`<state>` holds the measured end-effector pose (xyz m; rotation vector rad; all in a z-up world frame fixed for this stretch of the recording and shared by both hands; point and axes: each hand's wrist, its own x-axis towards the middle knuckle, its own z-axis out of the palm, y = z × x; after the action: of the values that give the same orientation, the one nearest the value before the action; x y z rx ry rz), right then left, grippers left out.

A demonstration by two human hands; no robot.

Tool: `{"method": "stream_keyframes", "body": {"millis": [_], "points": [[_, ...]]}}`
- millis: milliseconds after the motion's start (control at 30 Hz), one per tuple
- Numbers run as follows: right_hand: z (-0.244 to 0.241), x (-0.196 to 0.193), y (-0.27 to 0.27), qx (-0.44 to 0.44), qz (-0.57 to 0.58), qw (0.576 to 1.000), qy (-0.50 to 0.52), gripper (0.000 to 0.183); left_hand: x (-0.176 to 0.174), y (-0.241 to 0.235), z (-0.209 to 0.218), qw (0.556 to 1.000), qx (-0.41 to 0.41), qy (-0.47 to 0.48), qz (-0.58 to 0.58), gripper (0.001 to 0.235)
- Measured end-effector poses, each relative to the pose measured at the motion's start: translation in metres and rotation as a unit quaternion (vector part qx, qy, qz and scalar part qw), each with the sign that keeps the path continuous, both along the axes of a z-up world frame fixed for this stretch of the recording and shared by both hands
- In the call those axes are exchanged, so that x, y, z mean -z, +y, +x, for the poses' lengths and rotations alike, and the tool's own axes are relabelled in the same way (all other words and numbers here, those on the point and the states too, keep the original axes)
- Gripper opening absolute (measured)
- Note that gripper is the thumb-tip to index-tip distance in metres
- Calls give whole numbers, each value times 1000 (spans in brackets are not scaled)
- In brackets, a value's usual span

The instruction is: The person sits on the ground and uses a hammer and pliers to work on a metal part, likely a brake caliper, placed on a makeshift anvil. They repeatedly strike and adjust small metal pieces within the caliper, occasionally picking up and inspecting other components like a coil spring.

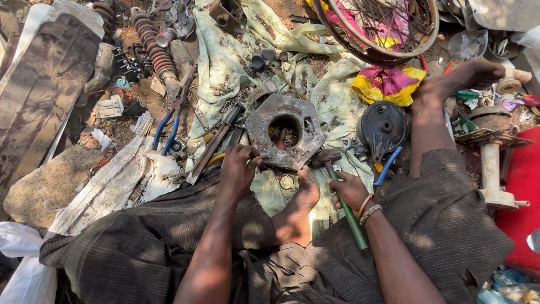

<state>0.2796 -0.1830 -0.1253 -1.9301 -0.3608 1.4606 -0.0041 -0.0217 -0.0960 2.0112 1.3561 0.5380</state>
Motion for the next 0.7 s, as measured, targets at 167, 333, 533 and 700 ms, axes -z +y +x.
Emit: {"method": "stream_keyframes", "body": {"millis": [167,333,533,700], "points": [[-15,-26,-1,0,13,999,-42,49,5,4,-1,999,4,-36,20,23],[-45,-92,-3,-142,42,915,-376,53,10,3,3,999,17,-30,10,23],[-78,-115,4,-101,250,822,-501,51,10,5,4,998,39,-42,22,23],[-99,-80,37,-139,107,980,-96,42,11,7,4,997,40,-50,44,22]]}}
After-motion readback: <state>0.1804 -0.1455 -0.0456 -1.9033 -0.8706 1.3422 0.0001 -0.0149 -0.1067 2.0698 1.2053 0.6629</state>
